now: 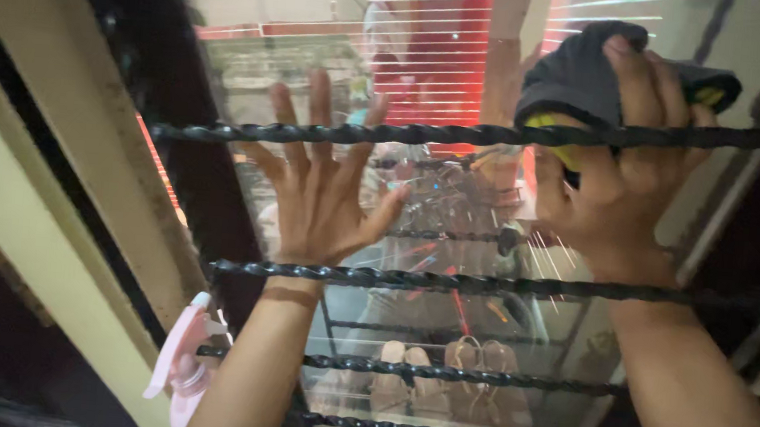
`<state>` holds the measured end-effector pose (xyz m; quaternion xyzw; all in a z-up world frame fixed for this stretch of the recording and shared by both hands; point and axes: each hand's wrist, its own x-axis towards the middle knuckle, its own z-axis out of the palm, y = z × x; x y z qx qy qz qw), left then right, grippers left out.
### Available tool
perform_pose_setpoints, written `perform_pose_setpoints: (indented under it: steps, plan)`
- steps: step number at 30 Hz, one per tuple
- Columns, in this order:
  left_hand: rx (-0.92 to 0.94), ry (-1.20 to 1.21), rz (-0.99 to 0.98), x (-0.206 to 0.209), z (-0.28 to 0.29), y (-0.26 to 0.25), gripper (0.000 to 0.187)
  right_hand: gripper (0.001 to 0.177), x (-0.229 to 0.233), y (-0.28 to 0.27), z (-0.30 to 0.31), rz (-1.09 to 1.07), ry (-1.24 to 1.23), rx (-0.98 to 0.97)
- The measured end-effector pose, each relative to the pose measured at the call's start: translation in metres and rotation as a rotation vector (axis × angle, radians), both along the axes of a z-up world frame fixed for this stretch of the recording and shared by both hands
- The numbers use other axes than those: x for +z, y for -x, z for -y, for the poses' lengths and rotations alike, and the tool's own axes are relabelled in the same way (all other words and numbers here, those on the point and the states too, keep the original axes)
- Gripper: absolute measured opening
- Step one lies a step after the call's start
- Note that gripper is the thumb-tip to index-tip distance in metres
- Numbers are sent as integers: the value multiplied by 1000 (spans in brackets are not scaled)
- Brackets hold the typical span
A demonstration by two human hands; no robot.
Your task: The person wipes a glass window pane with a cloth, moving the cloth in circular and side-to-side motions across the surface.
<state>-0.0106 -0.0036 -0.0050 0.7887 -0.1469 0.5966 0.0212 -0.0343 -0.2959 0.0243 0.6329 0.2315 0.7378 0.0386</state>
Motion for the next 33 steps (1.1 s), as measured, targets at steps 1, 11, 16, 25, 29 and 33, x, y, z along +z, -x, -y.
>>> perform_pose_setpoints:
  steps: [1,11,16,25,29,33]
  plan:
    - [-9,-19,29,-1,-1,3,79,19,0,0,0,12,3,-8]
    - [-78,-44,47,16,3,20,66,12,-2,-2,-1,10,19,16]
    - [-175,-66,47,23,13,17,65,15,-7,1,-13,-21,25,-29]
    - [-248,-55,139,25,5,21,63,14,8,14,-21,31,-102,-19]
    - [-247,-48,159,22,4,20,64,8,5,15,-30,-16,58,-10]
    - [-263,-62,179,23,0,24,64,5,8,15,-29,9,134,3]
